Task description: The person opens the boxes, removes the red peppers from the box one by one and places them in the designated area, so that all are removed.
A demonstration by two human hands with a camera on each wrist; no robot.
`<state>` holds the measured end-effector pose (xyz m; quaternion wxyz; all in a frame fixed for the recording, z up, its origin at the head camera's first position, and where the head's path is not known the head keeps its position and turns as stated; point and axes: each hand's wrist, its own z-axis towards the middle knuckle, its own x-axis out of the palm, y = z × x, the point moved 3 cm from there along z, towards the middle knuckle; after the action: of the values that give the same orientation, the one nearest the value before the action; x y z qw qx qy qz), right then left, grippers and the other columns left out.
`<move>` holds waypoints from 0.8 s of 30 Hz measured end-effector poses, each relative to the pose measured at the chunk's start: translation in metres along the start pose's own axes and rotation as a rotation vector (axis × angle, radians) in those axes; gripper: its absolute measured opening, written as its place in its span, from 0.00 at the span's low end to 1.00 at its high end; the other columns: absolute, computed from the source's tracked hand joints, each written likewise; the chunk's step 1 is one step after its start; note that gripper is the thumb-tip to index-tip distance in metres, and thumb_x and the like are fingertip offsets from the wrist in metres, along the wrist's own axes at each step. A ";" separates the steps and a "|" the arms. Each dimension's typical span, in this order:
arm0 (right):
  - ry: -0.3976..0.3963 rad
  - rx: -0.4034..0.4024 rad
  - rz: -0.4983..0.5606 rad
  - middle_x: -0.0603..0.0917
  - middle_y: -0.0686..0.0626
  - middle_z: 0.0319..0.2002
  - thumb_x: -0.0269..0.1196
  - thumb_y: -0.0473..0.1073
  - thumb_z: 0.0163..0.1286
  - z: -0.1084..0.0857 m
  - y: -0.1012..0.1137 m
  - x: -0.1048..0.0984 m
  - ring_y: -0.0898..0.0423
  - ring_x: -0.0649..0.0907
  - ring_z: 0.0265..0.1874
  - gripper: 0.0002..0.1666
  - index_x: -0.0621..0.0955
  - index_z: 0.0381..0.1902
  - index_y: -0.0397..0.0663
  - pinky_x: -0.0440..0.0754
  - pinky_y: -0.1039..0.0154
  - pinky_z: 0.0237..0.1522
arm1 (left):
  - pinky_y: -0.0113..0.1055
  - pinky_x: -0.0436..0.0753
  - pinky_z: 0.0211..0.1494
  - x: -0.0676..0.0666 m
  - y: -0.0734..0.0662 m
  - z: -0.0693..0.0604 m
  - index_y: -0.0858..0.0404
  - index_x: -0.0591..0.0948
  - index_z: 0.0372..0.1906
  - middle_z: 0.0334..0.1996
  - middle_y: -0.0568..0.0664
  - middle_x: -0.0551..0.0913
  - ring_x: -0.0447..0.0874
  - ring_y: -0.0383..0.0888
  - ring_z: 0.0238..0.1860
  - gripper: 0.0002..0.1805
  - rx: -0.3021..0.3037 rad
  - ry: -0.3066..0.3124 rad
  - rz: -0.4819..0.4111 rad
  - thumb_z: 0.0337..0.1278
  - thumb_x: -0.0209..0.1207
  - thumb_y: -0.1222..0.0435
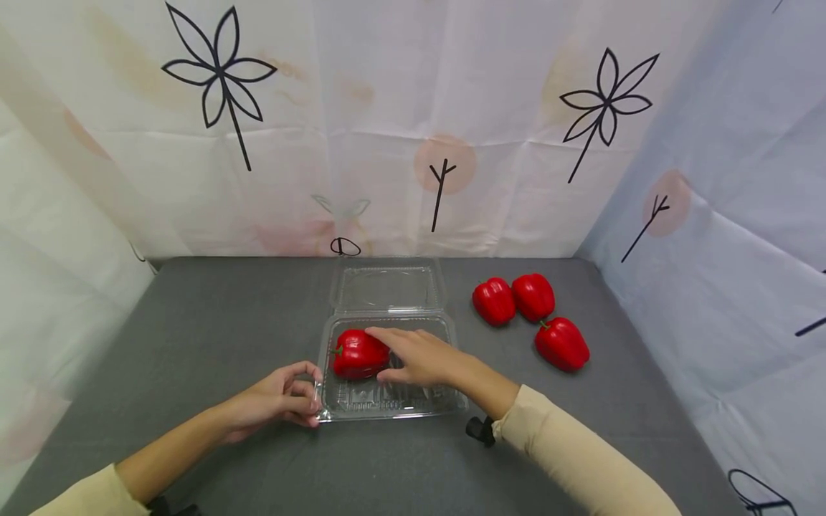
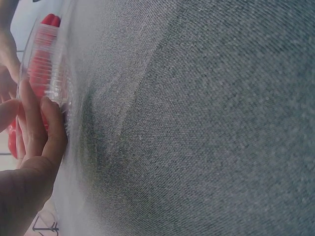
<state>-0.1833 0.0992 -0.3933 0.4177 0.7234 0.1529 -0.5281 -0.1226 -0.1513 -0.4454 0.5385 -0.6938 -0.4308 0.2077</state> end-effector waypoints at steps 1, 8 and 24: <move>-0.006 -0.008 -0.004 0.71 0.46 0.71 0.67 0.52 0.68 0.001 0.000 0.000 0.50 0.75 0.65 0.44 0.62 0.76 0.49 0.73 0.50 0.65 | 0.48 0.86 0.49 0.000 0.000 0.000 0.67 0.64 0.53 0.31 0.55 0.83 0.88 0.50 0.33 0.23 0.000 0.000 -0.001 0.60 0.63 0.70; -0.030 -0.021 -0.051 0.75 0.45 0.67 0.68 0.49 0.67 0.009 0.003 0.002 0.51 0.80 0.60 0.41 0.65 0.73 0.50 0.79 0.52 0.59 | 0.48 0.86 0.49 0.001 0.001 -0.001 0.67 0.64 0.53 0.31 0.55 0.83 0.88 0.50 0.33 0.23 -0.008 -0.007 -0.006 0.60 0.64 0.70; -0.040 -0.022 -0.063 0.78 0.44 0.63 0.68 0.48 0.67 0.011 0.006 0.001 0.52 0.83 0.54 0.38 0.68 0.72 0.49 0.82 0.54 0.55 | 0.47 0.86 0.48 0.001 -0.001 -0.001 0.68 0.64 0.54 0.31 0.55 0.83 0.88 0.50 0.33 0.23 -0.012 0.001 -0.008 0.60 0.63 0.70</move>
<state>-0.1858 0.0870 -0.3926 0.4119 0.7027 0.1730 -0.5537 -0.1217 -0.1506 -0.4440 0.5352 -0.6954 -0.4346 0.2027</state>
